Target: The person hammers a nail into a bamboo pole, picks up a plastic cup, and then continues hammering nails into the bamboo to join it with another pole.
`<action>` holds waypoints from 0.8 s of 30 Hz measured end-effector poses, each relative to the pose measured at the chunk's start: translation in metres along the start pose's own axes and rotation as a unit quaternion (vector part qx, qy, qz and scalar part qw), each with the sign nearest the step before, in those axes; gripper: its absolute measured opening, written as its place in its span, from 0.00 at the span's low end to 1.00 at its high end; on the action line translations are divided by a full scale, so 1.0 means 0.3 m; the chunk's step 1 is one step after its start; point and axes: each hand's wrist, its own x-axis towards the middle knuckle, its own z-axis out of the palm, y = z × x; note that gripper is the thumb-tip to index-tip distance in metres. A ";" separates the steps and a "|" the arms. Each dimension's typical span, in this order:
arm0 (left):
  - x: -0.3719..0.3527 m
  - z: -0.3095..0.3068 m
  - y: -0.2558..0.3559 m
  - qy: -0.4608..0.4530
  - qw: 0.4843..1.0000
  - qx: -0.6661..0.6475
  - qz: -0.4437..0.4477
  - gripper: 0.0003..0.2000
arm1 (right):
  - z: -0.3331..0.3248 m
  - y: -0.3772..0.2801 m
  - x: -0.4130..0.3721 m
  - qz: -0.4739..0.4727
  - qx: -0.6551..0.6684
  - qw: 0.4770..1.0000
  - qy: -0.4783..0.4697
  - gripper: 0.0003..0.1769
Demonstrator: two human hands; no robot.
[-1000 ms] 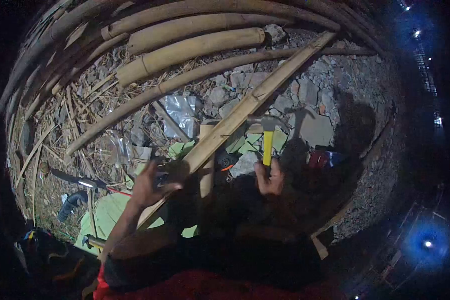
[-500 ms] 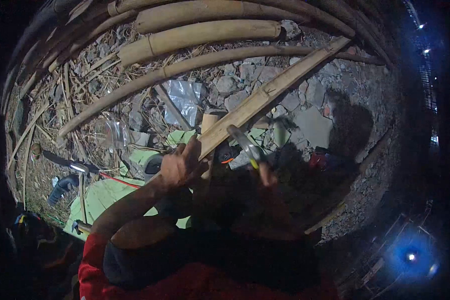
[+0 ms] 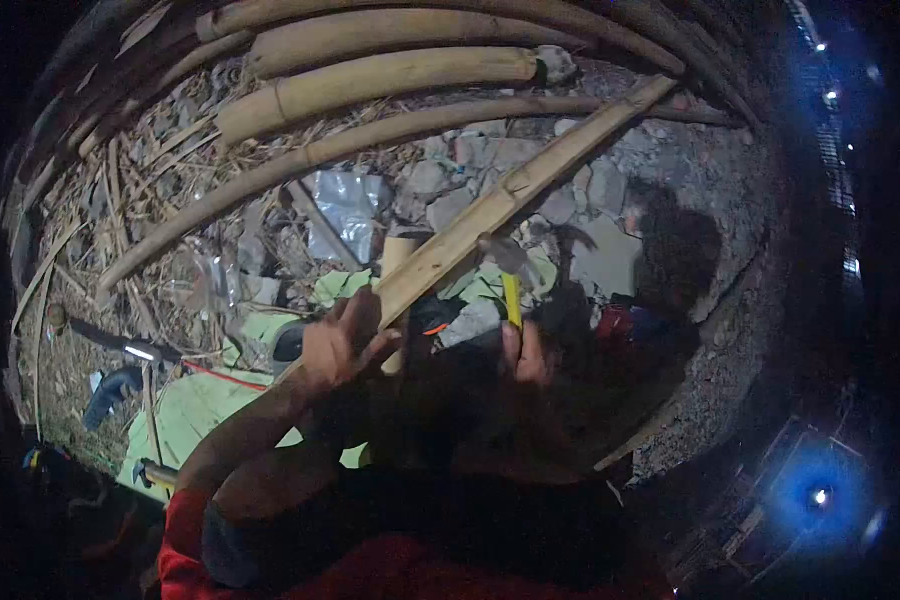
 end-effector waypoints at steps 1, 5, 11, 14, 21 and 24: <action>-0.003 -0.001 0.003 0.002 1.000 0.001 -0.004 0.43 | -0.005 0.004 0.048 0.056 0.051 0.997 -0.002 0.17; -0.010 -0.002 0.016 0.037 0.999 -0.002 0.012 0.40 | -0.062 0.024 0.236 0.201 0.128 0.971 -0.021 0.19; -0.003 0.017 0.008 0.078 0.995 0.031 0.060 0.37 | -0.041 0.035 0.328 0.107 0.009 0.994 0.008 0.19; -0.018 0.011 0.019 0.072 0.996 0.029 0.042 0.36 | -0.061 0.019 0.375 0.102 -0.033 0.993 -0.042 0.17; -0.017 0.032 0.015 0.056 0.998 0.013 0.020 0.35 | -0.093 0.004 0.360 0.154 0.024 0.988 0.020 0.16; -0.018 0.023 0.024 0.111 0.991 0.046 0.049 0.31 | -0.105 -0.019 0.410 0.176 -0.080 0.973 -0.123 0.17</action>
